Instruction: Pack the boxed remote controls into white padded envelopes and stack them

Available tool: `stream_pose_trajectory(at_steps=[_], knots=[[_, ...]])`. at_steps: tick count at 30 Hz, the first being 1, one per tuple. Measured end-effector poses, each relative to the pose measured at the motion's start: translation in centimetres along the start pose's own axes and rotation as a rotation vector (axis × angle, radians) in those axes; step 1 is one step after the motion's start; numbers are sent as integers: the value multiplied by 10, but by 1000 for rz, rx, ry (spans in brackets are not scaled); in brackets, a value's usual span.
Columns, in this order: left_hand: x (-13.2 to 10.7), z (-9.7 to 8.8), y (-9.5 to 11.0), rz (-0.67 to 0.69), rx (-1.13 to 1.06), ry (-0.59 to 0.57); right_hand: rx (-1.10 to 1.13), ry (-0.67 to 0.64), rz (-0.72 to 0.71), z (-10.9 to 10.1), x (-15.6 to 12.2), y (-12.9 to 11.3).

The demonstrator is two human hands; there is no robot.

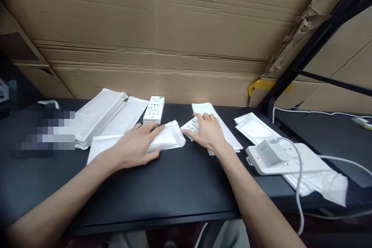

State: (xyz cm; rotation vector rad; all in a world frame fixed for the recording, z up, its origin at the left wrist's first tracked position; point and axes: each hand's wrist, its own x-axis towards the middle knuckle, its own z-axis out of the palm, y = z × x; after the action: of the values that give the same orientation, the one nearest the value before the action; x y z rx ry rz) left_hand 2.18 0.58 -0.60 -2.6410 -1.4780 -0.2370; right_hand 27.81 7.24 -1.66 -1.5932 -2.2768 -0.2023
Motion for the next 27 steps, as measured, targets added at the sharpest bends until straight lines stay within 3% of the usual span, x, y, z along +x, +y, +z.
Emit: stream_pose_trajectory(at_steps=[6, 13, 21, 27], knots=[[3, 4, -2, -35, 11, -11, -1, 115, 159, 12, 2, 15], [6, 0, 0, -42, 21, -37, 59, 39, 307, 16, 2, 34], [5, 0, -1, -34, 17, -9, 63, 94, 429, 17, 4, 40], [5, 0, -3, -58, 24, -12, 113, 226, 463, 8, 5, 34]])
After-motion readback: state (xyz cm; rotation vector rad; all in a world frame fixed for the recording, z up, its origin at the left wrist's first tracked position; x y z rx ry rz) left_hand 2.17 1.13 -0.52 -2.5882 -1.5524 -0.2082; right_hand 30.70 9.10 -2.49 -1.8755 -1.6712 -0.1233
